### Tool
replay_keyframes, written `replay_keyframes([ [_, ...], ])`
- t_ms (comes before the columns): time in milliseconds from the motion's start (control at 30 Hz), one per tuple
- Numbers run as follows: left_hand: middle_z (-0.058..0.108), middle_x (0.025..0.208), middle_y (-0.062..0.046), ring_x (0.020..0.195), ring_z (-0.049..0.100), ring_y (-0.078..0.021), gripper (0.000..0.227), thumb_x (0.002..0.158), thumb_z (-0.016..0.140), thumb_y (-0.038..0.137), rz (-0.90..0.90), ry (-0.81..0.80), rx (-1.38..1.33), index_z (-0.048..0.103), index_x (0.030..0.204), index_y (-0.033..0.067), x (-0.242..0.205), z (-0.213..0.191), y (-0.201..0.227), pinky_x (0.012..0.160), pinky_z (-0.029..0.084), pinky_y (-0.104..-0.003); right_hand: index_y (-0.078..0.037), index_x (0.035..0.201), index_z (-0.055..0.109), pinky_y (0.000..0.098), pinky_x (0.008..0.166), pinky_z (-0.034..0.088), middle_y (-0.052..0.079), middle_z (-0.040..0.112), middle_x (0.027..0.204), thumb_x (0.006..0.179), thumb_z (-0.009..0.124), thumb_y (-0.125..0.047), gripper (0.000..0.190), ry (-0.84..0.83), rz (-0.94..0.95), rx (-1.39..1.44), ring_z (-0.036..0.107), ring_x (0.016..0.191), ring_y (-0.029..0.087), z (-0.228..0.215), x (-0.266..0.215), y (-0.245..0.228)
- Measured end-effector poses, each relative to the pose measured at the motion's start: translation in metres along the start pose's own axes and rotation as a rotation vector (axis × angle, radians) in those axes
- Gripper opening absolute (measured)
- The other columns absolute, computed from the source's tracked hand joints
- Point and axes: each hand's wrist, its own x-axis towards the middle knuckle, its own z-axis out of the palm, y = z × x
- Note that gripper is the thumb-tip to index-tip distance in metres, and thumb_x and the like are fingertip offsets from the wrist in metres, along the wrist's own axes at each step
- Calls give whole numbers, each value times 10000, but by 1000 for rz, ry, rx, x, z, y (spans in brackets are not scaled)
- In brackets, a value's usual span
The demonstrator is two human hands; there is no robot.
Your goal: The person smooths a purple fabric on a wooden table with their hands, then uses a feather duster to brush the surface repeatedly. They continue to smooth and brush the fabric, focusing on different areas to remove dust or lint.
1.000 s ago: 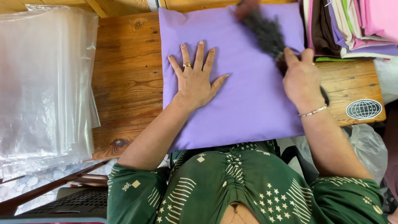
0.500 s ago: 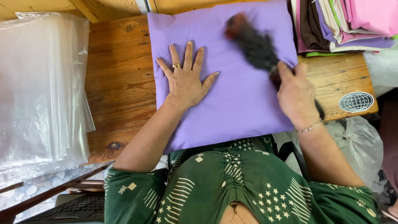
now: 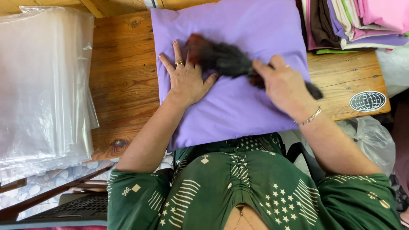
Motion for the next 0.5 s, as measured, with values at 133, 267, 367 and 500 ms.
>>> replay_keyframes([
  [133,66,1549,-82,1370,-20,-455,805,881,270,714,41,39,221,166,1498,208,-2,5,-3,983,3,-784,-76,1278,637,544,512,489,218,489,945,838,482,5,474,104,329,-102,550,544,458,37,5,96],
  [267,24,1555,-88,1377,-42,-450,799,883,217,703,25,-2,253,113,1504,211,0,1,3,992,-12,-775,-20,1288,612,604,659,460,278,495,991,870,455,-14,446,124,516,-55,558,681,554,35,1,117],
  [367,5,1554,-102,1367,-75,-465,808,882,224,703,27,-1,239,99,1505,205,1,5,3,991,-35,-775,41,1313,565,580,512,481,217,408,938,918,479,51,404,299,300,-42,504,510,454,-16,0,27],
  [500,175,1516,-164,1350,5,-491,812,883,254,700,110,182,166,336,1446,121,-2,14,-5,959,-15,-803,19,1231,610,357,526,471,168,496,950,958,428,24,328,326,-49,-75,508,592,268,-21,-3,-39],
])
